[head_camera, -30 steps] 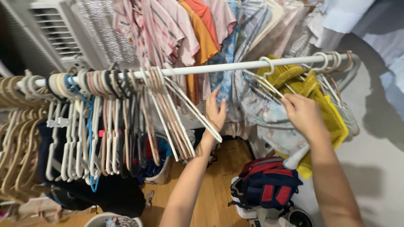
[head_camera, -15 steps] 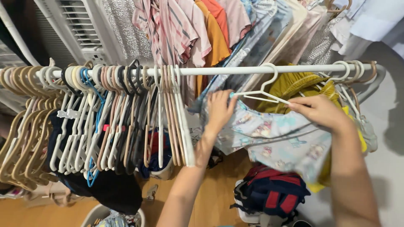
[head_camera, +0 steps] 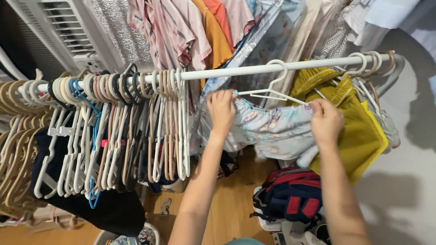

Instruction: The person removes clothes from hangers on a rack and places them into a laundry basket by hand.

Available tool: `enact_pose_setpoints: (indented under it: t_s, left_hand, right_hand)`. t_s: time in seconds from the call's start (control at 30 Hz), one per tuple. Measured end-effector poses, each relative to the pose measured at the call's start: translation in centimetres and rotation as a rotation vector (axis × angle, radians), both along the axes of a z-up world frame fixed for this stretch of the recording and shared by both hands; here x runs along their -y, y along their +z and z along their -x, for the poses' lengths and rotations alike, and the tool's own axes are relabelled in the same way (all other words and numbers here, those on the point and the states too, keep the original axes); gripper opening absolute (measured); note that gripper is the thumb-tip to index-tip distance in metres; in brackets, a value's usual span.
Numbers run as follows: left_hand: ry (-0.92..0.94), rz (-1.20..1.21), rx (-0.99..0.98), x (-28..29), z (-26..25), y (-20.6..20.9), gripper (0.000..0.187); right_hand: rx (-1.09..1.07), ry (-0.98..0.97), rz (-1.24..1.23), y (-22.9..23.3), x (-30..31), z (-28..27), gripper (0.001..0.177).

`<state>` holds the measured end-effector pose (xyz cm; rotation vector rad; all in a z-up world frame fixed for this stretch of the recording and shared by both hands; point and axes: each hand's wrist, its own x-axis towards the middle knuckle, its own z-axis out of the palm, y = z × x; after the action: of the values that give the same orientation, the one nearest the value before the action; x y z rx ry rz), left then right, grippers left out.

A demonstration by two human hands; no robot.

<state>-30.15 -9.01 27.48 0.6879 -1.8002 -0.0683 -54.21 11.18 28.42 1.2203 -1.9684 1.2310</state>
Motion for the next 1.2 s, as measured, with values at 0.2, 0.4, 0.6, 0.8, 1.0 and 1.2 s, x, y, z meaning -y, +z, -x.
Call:
enact_pose_setpoints:
  t_s: [0.2,0.4,0.6,0.8,1.0,1.2]
  left_hand:
    - [0.071,0.038,-0.016,0.8,0.3,2.4,0.013]
    - [0.103,0.052,0.012,1.7,0.3,3.3,0.009]
    - [0.110,0.038,0.006,1.8,1.1,0.9,0.008]
    - [-0.098,-0.161,0.010,0.5,3.7,-3.3,0.008]
    - [-0.191,-0.623,-0.192,5.5,4.8,-10.3,0.028]
    - [-0.024,-0.975,-0.124,8.7,-0.4,-25.8,0.046]
  right_hand:
    - [0.308,-0.050,0.425,-6.4,1.2,1.9,0.013]
    - [0.842,0.229,0.989,-15.4,1.4,1.2,0.013]
    - [0.892,0.091,0.930,-24.1,-0.8,1.8,0.009]
    - [0.827,0.188,0.335,-22.1,-1.0,-5.7,0.014]
    - [0.580,0.281,0.050,-15.5,0.9,-8.7,0.020]
    - [0.621,0.356,-0.266,-18.1,3.5,-9.8,0.026]
